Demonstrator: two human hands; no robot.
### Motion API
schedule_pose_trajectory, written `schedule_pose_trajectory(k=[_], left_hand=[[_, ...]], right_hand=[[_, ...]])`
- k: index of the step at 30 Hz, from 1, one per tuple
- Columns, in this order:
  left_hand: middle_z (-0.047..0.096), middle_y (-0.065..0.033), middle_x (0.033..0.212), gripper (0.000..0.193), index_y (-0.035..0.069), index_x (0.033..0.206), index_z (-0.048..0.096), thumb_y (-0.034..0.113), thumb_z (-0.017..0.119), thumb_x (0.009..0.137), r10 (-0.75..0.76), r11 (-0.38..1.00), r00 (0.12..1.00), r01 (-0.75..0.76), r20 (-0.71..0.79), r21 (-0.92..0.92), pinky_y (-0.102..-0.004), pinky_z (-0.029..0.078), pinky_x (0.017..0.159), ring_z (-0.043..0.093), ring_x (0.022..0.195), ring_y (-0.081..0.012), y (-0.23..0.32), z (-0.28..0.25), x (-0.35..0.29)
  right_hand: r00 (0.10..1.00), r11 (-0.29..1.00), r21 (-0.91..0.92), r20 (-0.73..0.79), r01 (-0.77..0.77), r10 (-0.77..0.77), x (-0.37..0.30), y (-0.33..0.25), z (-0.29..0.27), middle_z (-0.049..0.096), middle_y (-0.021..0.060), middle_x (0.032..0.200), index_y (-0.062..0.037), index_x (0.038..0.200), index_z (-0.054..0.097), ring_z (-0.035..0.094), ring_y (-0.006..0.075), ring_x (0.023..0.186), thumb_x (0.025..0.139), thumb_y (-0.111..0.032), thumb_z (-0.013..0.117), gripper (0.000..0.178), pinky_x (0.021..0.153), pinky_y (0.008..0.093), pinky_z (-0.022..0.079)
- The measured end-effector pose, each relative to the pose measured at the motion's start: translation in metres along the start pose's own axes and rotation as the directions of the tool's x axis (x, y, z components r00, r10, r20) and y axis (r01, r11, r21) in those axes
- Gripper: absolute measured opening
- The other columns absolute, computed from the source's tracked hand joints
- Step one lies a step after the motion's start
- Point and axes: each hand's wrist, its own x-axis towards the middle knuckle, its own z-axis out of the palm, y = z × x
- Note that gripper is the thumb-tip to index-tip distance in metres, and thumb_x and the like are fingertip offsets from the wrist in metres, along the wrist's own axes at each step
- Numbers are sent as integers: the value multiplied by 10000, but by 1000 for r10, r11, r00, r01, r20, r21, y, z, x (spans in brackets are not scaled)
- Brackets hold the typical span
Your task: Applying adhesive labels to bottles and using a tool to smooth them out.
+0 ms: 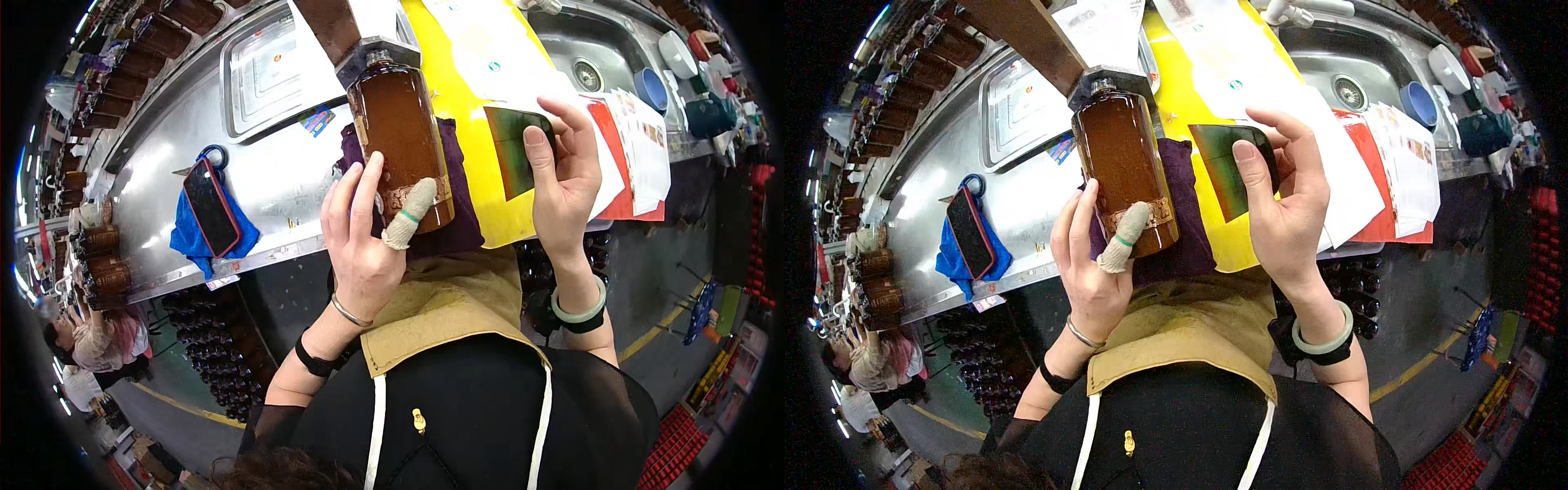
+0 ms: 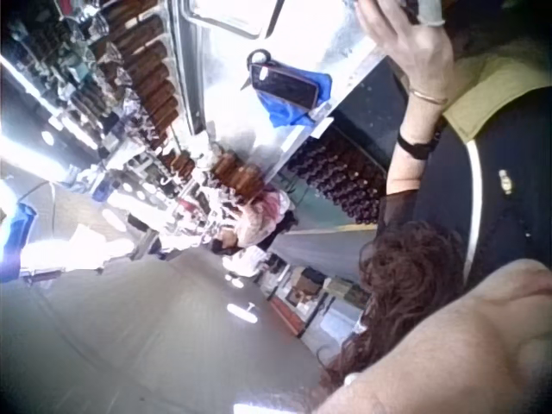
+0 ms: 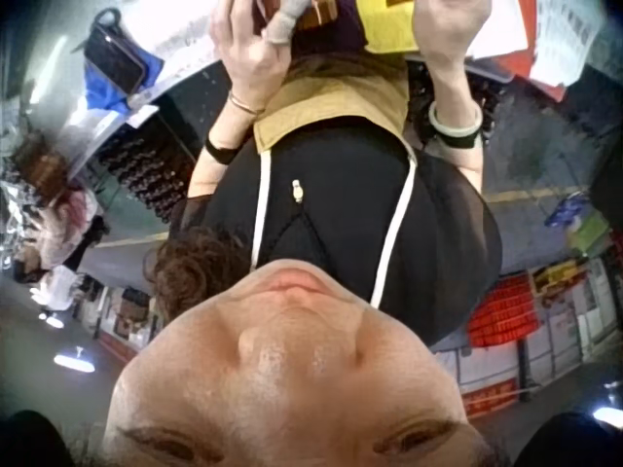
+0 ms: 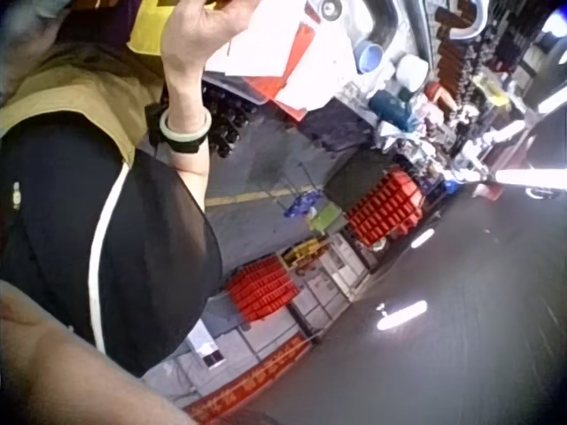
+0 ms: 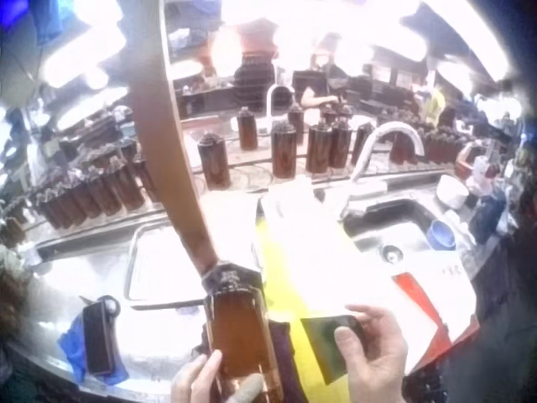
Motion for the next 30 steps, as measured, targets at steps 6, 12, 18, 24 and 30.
schedule_pose_trajectory(k=[6, 12, 18, 24, 30], left_hand=[[522, -201, 1535, 587, 259, 1315, 760, 55, 755, 765, 7, 999, 1000, -8, -9, -53, -498, 447, 1111, 520, 1361, -387, 14, -3, 19], [531, -270, 1536, 767, -18, 1485, 572, -61, 764, 743, -102, 946, 991, 68, -91, -318, -476, 448, 1145, 562, 1372, -434, -6, 13, 0], [469, -246, 1591, 510, 251, 1273, 788, 21, 684, 830, -25, 996, 999, 21, -44, -84, -517, 405, 1180, 452, 1432, -431, 5, 7, 6], [448, -247, 1611, 617, 188, 1295, 772, -2, 839, 713, -47, 976, 990, 18, -132, -215, -500, 356, 1200, 458, 1418, -467, 0, 13, -18], [659, -169, 1396, 796, 15, 1467, 595, 77, 865, 721, -352, 825, 934, 339, 58, -452, -473, 384, 1191, 554, 1357, -371, -17, 20, -8]], right_hand=[[981, 963, 197, -22, -184, 192, -14, 7, 20, 648, 15, 1027, -6, 1247, 647, 598, 65, 876, 1033, -32, 670, 217, 777, 214, 494], [979, 979, -94, 83, -181, 188, -43, -9, 44, 700, 101, 943, 15, 1140, 670, 674, 149, 821, 931, -18, 750, 226, 759, 303, 544], [996, 986, -145, 12, -87, 89, -23, -17, 25, 726, 117, 995, 6, 1156, 682, 709, 194, 875, 942, -20, 752, 227, 784, 318, 556], [996, 978, -186, 20, 92, -90, -17, -8, 25, 746, 68, 1012, -23, 1233, 699, 663, 153, 896, 930, 34, 741, 311, 857, 274, 505], [685, 743, -151, 537, 653, -493, -32, -18, 11, 781, -38, 1010, -164, 1011, 813, 632, 142, 804, 781, -95, 731, 254, 829, 307, 442]])
